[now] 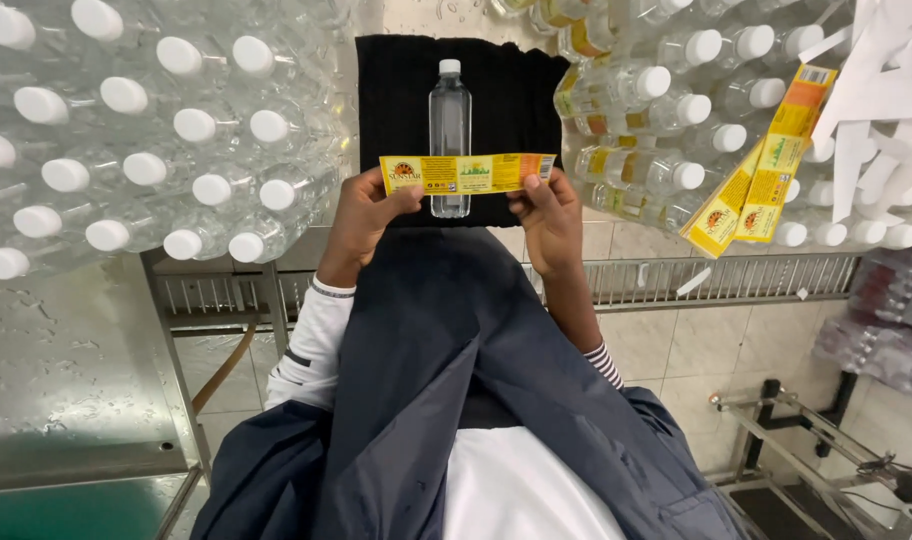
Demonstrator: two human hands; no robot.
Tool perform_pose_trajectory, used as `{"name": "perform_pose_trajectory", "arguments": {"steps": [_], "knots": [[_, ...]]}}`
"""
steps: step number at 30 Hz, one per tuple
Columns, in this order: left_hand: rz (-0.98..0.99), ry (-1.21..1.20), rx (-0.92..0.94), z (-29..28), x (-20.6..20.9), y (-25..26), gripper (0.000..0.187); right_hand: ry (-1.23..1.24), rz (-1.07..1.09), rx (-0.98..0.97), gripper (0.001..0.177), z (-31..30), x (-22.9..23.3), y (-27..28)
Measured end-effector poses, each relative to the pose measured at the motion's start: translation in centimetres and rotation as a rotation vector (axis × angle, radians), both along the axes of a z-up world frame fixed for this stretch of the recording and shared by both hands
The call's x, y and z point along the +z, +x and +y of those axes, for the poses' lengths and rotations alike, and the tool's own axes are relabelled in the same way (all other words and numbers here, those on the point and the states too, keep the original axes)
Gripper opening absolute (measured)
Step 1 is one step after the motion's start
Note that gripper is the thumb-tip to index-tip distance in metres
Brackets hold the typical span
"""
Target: Manually applying adhesive labels to clear plastic water bottles by peeling them from a backing strip and wrapping them around the bottle.
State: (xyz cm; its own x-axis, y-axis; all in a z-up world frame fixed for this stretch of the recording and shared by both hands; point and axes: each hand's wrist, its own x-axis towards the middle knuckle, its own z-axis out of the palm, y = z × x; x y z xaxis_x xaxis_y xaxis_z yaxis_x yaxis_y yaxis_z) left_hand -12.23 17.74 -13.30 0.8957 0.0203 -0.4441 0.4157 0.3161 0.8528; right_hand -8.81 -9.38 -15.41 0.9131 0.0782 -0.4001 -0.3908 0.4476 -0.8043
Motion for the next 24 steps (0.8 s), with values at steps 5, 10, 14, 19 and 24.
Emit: {"name": "perform_pose_trajectory", "arguments": {"steps": [5, 10, 14, 19, 24], "knots": [[0.132, -0.019, 0.182, -1.6, -4.1, -2.1, 0.044, -0.114, 0.127, -0.080, 0.022, 1.8, -3.2, -1.7], [0.162, 0.083, 0.167, -3.1, -6.8, -3.2, 0.045, -0.152, 0.168, -0.117, 0.028, 2.2, -7.0, -3.6], [0.180, -0.110, 0.289, -3.6, -8.4, -3.6, 0.048, -0.092, 0.199, -0.124, 0.030, 2.5, -7.3, -3.9], [0.163, -0.207, 0.334, -3.5, -8.2, -3.8, 0.045, -0.065, 0.191, -0.096, 0.030, 2.7, -8.2, -3.8], [0.152, -0.244, 0.323, -3.5, -9.1, -3.9, 0.042, -0.061, 0.190, -0.097, 0.031, 2.4, -9.2, -4.1]]}}
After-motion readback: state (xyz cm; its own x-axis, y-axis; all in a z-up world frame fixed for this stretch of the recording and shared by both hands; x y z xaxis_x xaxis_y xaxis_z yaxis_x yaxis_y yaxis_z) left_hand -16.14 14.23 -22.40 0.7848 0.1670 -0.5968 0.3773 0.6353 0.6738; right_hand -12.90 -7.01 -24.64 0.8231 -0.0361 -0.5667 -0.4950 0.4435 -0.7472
